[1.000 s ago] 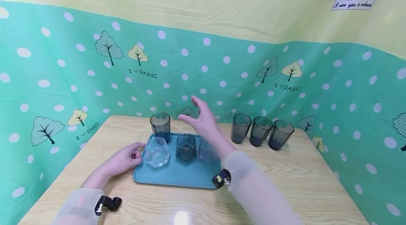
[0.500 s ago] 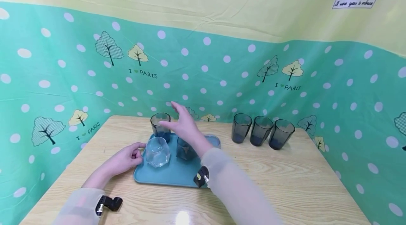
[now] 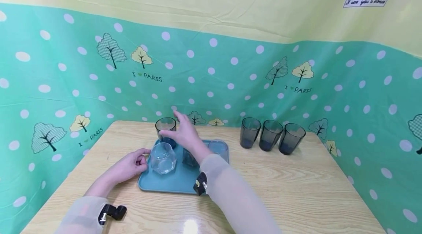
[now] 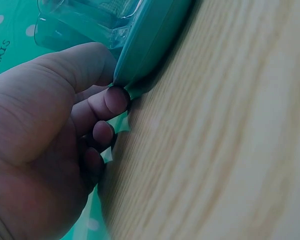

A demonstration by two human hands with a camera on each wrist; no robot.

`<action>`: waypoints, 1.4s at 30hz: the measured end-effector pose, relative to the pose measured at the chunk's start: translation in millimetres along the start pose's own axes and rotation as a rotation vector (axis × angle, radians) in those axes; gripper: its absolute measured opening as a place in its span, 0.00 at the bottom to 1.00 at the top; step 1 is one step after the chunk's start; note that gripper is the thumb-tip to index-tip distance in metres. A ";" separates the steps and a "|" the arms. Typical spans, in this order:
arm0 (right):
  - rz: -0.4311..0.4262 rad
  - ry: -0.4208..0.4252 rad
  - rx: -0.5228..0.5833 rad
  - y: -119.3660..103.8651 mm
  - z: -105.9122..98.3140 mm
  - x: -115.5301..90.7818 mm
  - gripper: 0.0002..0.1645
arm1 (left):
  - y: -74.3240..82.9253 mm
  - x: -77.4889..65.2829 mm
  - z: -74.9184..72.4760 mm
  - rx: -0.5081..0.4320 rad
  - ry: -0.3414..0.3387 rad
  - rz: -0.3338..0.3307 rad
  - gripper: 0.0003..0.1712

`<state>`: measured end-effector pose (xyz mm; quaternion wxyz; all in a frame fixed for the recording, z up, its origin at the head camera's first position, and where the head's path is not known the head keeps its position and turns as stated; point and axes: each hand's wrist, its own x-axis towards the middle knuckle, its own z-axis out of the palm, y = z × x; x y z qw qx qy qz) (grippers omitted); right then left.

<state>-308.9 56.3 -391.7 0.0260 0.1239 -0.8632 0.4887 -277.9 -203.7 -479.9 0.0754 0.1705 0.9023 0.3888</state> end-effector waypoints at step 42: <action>0.057 -0.050 -0.196 0.4 14.5 15.6 0.61 | -0.2 -0.5 0.3 0.001 0.001 -0.009 0.37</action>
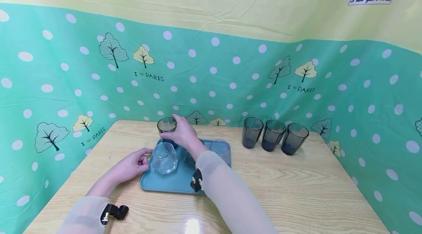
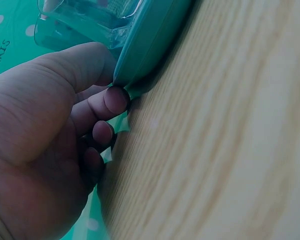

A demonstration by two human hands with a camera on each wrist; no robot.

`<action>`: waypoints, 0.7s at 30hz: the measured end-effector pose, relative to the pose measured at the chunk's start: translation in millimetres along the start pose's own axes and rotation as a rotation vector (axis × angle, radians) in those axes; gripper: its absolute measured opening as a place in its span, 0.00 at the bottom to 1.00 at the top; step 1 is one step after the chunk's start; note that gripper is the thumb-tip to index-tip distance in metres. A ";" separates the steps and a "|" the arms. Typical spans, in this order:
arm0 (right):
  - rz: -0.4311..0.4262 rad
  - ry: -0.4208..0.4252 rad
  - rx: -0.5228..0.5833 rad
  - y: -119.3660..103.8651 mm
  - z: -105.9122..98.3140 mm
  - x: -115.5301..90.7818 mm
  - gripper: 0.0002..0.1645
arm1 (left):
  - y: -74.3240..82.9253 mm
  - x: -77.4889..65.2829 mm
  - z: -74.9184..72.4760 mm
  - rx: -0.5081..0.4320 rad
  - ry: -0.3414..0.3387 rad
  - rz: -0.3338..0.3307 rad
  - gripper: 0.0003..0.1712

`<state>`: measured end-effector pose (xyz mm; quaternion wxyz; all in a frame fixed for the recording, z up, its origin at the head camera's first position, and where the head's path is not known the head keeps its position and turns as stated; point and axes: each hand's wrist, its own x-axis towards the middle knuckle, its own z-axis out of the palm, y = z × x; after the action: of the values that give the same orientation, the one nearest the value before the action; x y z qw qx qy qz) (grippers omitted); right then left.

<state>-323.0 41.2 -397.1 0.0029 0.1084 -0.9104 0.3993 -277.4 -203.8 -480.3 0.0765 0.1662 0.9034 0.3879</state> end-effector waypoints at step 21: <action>-0.009 0.033 -0.009 1.0 1.1 -1.3 0.56 | -0.1 -0.3 0.2 -0.011 -0.004 0.000 0.37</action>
<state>-321.8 41.3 -398.7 0.0201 0.1058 -0.9115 0.3970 -277.1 -203.8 -480.5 0.0791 0.1665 0.9010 0.3928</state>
